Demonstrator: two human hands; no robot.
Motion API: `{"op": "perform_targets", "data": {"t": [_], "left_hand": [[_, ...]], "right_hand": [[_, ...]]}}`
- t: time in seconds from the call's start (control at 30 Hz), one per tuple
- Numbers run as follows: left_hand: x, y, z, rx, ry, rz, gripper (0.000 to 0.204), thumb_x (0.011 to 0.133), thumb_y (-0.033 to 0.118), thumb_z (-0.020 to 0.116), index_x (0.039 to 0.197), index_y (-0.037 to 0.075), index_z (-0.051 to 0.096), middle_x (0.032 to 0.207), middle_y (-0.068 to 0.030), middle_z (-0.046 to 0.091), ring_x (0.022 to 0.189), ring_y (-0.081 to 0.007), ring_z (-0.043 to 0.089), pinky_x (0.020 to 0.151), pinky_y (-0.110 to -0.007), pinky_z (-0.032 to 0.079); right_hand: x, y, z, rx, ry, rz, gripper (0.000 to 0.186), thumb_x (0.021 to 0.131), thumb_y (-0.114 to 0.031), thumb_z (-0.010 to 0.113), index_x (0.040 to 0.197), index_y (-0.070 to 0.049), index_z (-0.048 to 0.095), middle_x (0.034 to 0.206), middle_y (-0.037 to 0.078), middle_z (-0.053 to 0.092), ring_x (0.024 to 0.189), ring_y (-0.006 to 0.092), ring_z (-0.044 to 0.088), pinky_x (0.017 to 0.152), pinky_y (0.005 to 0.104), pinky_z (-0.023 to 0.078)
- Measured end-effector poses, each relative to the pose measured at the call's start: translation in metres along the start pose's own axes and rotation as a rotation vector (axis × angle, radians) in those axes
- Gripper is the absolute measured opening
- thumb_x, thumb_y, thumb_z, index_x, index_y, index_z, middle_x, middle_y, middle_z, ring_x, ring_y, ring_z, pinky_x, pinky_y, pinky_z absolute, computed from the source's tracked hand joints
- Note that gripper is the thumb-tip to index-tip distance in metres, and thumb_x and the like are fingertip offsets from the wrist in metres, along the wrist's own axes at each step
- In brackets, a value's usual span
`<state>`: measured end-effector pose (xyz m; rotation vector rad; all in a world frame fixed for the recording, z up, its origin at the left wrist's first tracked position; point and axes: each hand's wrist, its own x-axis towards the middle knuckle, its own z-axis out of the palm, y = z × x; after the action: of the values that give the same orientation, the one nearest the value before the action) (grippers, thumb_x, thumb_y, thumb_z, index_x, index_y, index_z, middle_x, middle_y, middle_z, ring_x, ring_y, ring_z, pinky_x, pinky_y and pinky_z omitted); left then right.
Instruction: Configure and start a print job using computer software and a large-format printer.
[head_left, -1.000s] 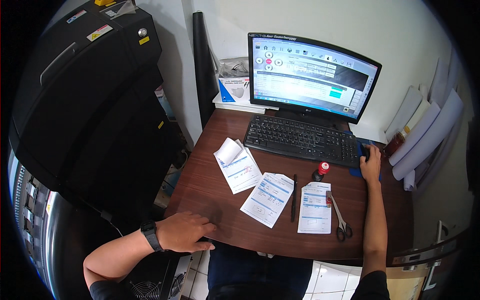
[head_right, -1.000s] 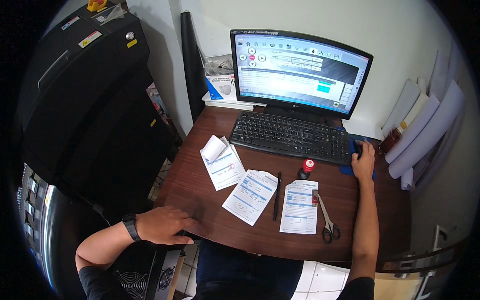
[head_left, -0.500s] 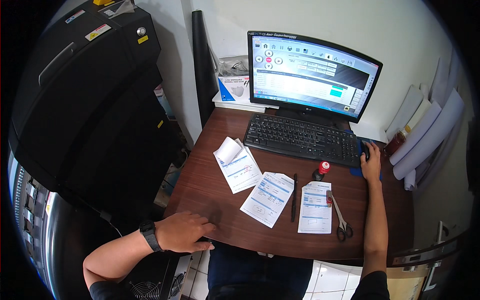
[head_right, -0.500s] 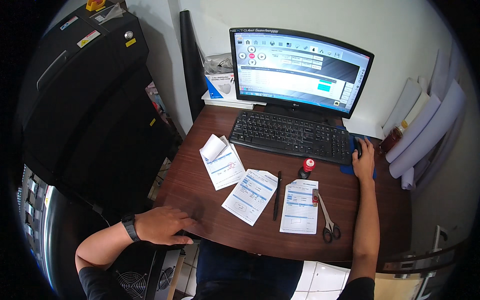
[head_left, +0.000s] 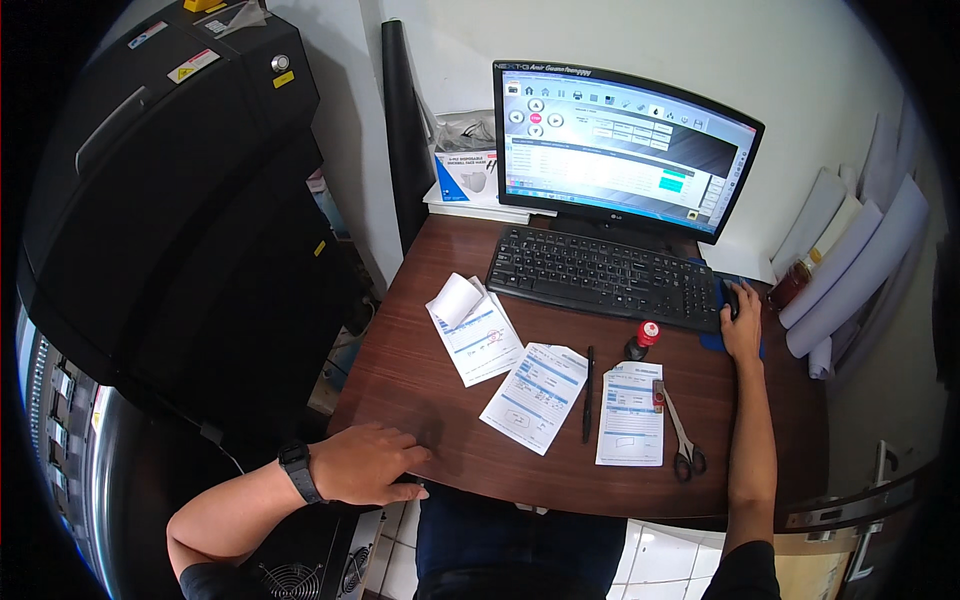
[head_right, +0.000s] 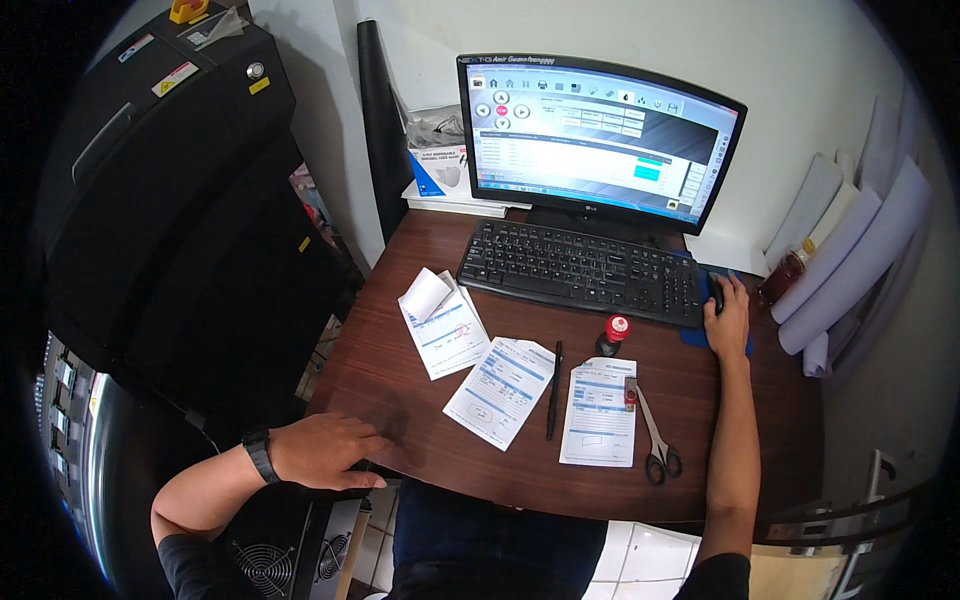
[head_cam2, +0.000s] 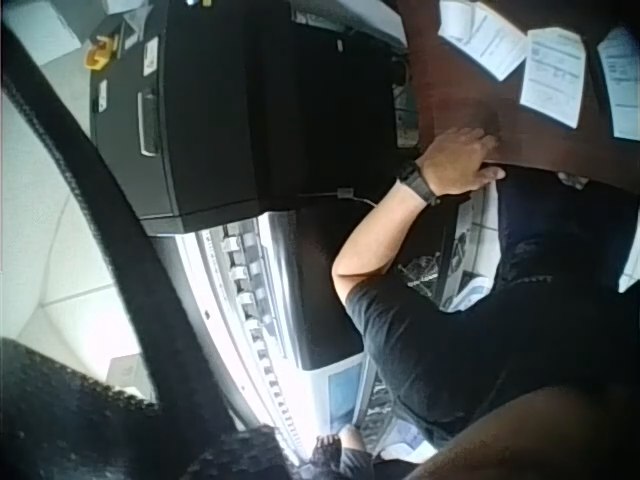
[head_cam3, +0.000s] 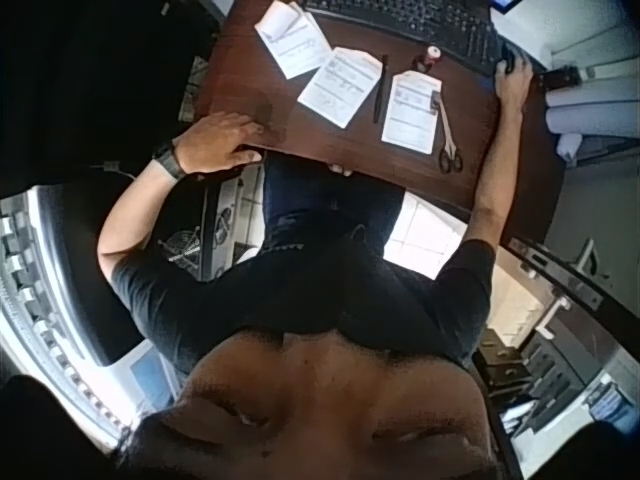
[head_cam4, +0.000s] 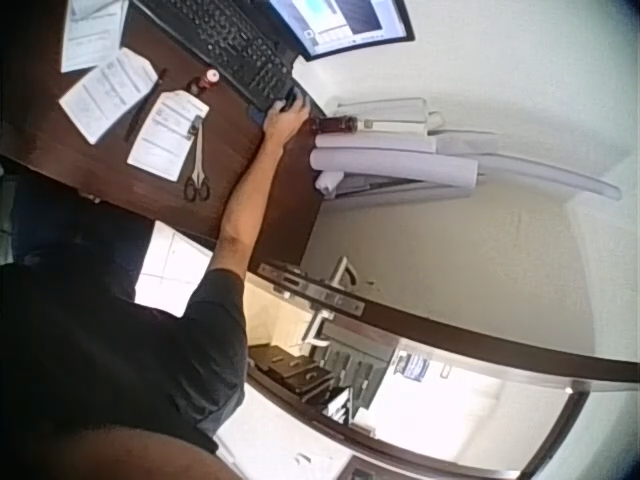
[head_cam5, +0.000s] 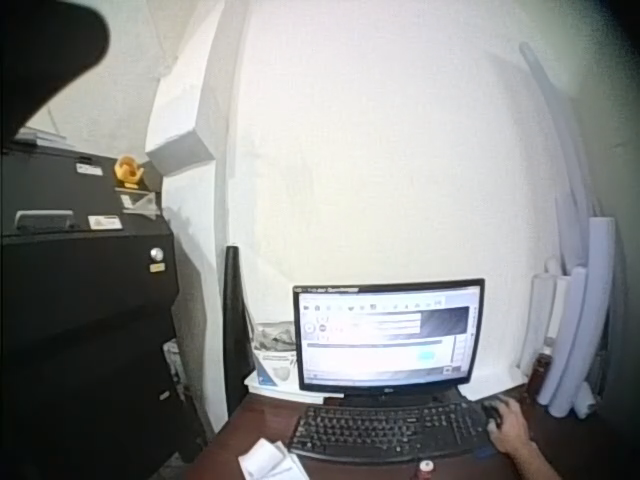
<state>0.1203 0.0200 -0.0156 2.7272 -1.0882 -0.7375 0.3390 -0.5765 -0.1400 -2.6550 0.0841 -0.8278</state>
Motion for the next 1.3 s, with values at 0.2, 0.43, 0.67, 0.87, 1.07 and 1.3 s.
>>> {"op": "perform_targets", "data": {"t": [0.2,0.43,0.67,0.87,1.07,1.3], "left_hand": [[0.0,0.003,-0.004,-0.011,-0.064,-0.043,0.061,0.1,0.053,0.059,0.133,0.002,0.062,0.111,-0.0197,0.069,0.104,-0.0375,0.066,0.094,-0.047,0.051],[0.002,0.005,-0.008,-0.024,-0.05,-0.004,0.061,0.099,0.053,0.06,0.13,0.001,0.063,0.108,-0.0197,0.069,0.102,-0.0381,0.066,0.091,-0.045,0.052],[0.004,0.007,-0.011,-0.01,-0.039,0.001,0.06,0.098,0.052,0.062,0.129,0.0,0.064,0.104,-0.0189,0.07,0.101,-0.0373,0.067,0.089,-0.045,0.053],[0.005,0.008,-0.015,-0.05,-0.073,-0.031,0.059,0.099,0.053,0.059,0.132,0.004,0.062,0.105,-0.0163,0.067,0.102,-0.0372,0.065,0.091,-0.047,0.051],[0.008,0.011,-0.019,-0.054,-0.121,-0.072,0.061,0.099,0.054,0.058,0.133,0.003,0.061,0.105,-0.0166,0.067,0.102,-0.0376,0.065,0.091,-0.046,0.051],[0.008,0.012,-0.02,-0.061,-0.097,-0.077,0.06,0.099,0.053,0.06,0.129,0.002,0.063,0.104,-0.0166,0.067,0.1,-0.0372,0.065,0.089,-0.046,0.052]], "right_hand": [[0.0,0.001,0.001,0.0,0.005,-0.008,0.051,0.088,-0.01,0.061,0.138,-0.004,0.057,0.149,0.02,0.048,0.135,0.0403,0.048,0.114,0.0458,0.04],[0.005,0.011,0.006,-0.061,0.015,0.03,0.055,0.09,-0.02,0.064,0.143,-0.007,0.054,0.149,0.02,0.048,0.136,0.0398,0.048,0.111,0.0499,0.042],[0.003,0.011,0.007,-0.107,-0.003,0.1,0.056,0.091,-0.026,0.065,0.144,-0.011,0.055,0.149,0.017,0.05,0.136,0.0378,0.048,0.108,0.0527,0.041],[0.004,0.015,0.008,-0.085,0.062,0.109,0.05,0.089,-0.021,0.064,0.136,-0.009,0.054,0.143,0.016,0.053,0.13,0.0389,0.051,0.104,0.0523,0.043],[0.002,0.015,0.007,-0.058,0.079,0.086,0.048,0.09,-0.018,0.065,0.137,-0.01,0.056,0.147,0.016,0.05,0.134,0.0371,0.05,0.107,0.0512,0.043],[0.003,0.013,0.006,-0.05,0.05,0.091,0.047,0.093,-0.02,0.066,0.138,-0.011,0.059,0.148,0.017,0.05,0.137,0.0369,0.048,0.11,0.0489,0.042]]}}
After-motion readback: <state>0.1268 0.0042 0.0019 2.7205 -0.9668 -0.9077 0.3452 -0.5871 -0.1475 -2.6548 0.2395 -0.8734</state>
